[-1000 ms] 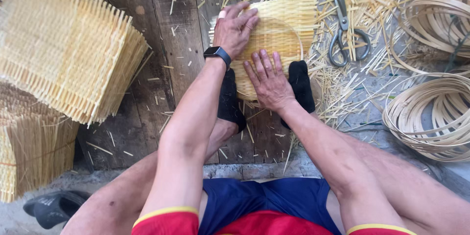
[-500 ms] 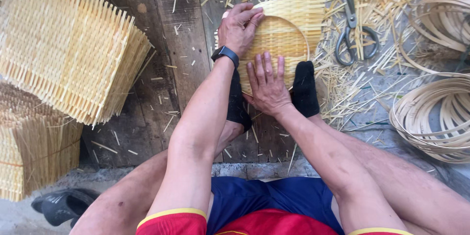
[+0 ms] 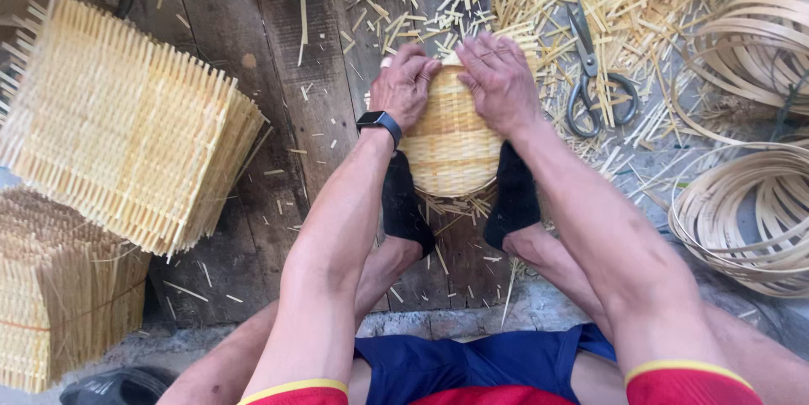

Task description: The person repeatedly places a circular bamboo mat over a wooden mold, trims the excess edges with shears, and stacks the finished plates. The person handles bamboo mats, a wooden mold, and shears throughout the process.

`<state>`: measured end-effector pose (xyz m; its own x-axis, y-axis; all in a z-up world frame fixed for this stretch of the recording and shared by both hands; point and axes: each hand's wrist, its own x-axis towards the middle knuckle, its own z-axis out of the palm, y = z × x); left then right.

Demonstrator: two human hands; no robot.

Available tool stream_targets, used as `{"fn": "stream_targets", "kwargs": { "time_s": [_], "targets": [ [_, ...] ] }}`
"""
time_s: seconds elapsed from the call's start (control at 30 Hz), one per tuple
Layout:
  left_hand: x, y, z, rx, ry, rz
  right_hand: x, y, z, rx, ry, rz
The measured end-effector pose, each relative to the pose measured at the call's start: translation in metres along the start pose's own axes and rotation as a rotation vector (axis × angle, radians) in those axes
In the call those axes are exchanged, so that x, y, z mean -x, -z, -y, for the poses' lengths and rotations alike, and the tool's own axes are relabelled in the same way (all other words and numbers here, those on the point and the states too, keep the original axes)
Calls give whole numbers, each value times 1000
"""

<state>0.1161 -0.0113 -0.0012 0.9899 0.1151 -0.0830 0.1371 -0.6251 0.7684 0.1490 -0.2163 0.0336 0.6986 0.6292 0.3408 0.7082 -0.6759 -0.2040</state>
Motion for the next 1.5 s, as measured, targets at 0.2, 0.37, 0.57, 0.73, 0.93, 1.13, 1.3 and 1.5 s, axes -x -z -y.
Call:
{"fn": "stream_targets", "kwargs": {
  "time_s": [0.2,0.37,0.57,0.73,0.93,1.13,1.3,1.5],
  "targets": [
    [-21,-14,20,142,294,176,-4,-24,-24,-688,-578,292],
    [-32,-22,38,352,335,187,-1,-14,-23,-339,-299,143],
    [-31,-32,52,455,384,201,33,-27,-32,-668,-788,465],
    [-32,-28,44,500,428,196,35,-46,-46,-853,-922,465],
    [-20,-12,34,214,272,160,38,-46,-43,-710,-880,422],
    [-26,-29,66,118,241,236,39,-48,-42,-698,-912,471],
    [-32,-35,82,274,261,254,30,-24,-29,-567,-842,385],
    [-14,6,18,265,211,295,25,137,-84,-24,-352,722]
  ]
}}
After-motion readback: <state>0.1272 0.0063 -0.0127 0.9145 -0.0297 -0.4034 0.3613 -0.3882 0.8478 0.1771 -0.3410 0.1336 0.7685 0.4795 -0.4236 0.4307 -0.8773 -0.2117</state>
